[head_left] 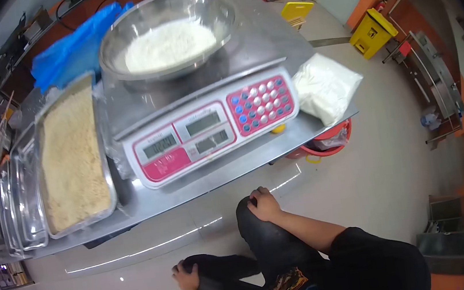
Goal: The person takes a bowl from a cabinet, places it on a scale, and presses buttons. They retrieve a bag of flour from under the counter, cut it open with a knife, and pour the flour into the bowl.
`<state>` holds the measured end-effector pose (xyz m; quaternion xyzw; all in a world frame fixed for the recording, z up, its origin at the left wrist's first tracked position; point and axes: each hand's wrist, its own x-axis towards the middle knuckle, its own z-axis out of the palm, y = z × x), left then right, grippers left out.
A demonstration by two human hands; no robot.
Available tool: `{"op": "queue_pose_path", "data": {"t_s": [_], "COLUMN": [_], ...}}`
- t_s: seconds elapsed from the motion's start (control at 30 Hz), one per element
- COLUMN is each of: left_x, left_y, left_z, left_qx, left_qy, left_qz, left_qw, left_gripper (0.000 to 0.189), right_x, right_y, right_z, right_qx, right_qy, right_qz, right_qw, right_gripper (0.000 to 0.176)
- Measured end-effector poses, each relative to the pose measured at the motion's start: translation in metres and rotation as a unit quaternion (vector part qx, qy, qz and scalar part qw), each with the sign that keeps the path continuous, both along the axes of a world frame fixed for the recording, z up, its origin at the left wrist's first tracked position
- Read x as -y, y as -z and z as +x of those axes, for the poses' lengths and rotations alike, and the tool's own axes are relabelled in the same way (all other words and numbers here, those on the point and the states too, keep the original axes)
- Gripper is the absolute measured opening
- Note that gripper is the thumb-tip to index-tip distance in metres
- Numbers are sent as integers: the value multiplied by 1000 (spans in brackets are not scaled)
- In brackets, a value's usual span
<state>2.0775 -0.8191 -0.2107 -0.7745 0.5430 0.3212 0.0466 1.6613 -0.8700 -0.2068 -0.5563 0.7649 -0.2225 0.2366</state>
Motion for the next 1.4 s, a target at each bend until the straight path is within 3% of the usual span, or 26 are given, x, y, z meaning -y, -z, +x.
{"op": "queue_pose_path", "data": {"t_s": [0.07, 0.1, 0.17, 0.2, 0.27, 0.3, 0.33, 0.37, 0.43, 0.53, 0.57, 0.6, 0.63, 0.67, 0.7, 0.73, 0.83, 0.87, 1.0, 1.17, 1.23, 1.33, 1.4], "left_x": [-8, -30, -55, -69, -89, -110, -109, -113, -88, -65, -68, -68, -55, -46, -27, -12, 34, 50, 102, 155, 168, 177, 178], "left_y": [-19, 9, 4, 3, -44, -23, -71, -70, -166, -226, -196, -162, -177, -185, -232, -255, -310, -329, -373, -405, -410, -450, -447], "left_z": [-7, 2, 5, 8, -1, 12, 3, 13, 3, 14, 32, 53, 50, 44, 23, 7, -56, -85, -213, -369, -411, -454, -471], "left_qx": [-31, -35, -103, -133, -154, -225, -246, -348, -355, -352, -357, -327, -253, -232, -210, -214, -272, -283, -355, -350, -312, -286, -248], "left_qy": [14, 58, 73, 125, 204, 246, 265, 289, 197, 100, 135, 271, 379, 306, 275, 248, 221, 207, 256, 360, 408, 377, 395], "left_qz": [43, 13, 45, 60, 122, 122, 144, 160, 288, 347, 327, 248, 188, 204, 185, 186, 103, 92, -16, -29, -83, -222, -291], "left_qw": [998, 998, 991, 981, 959, 935, 921, 878, 867, 864, 865, 871, 870, 901, 920, 927, 931, 932, 899, 865, 854, 853, 836], "left_gripper": [68, 66, 62, 56, 48, 43, 35, 38, 34, 34, 33, 33, 36, 45, 54, 54, 49, 49, 39, 36, 39, 45, 47], "right_x": [-11, -21, -42, -57, -86, -92, -94, -92, -91, -55, -39, -24, -12, -1, 9, 19, 39, 45, 51, 49, 39, 31, 34], "right_y": [-22, -32, -61, -65, -87, -106, -151, -203, -230, -297, -337, -357, -364, -376, -388, -383, -390, -369, -371, -379, -392, -418, -439], "right_z": [1, 2, 6, 6, 5, 3, 6, 7, -7, -45, -61, -74, -94, -105, -117, -132, -162, -178, -215, -255, -270, -295, -304], "right_qx": [1, 2, 6, -16, -34, -31, -18, -4, 25, -90, -101, -142, -136, -163, -185, -236, -229, -258, -216, -181, -147, -66, -9], "right_qy": [-2, 5, 17, 6, -28, -54, -19, 14, 97, 137, 120, 139, 124, 135, 121, 99, -5, -35, -142, -236, -233, -246, -240], "right_qz": [62, 92, 151, 183, 264, 311, 281, 250, 98, -101, -133, -160, -199, -181, -169, -168, -95, -97, -93, -144, -142, -151, -141], "right_qw": [998, 996, 988, 983, 964, 948, 959, 968, 990, 981, 979, 967, 962, 960, 960, 952, 969, 961, 962, 944, 951, 955, 960], "right_gripper": [29, 30, 32, 32, 32, 32, 32, 33, 36, 43, 48, 50, 54, 58, 62, 65, 62, 58, 44, 29, 20, 18, 17]}}
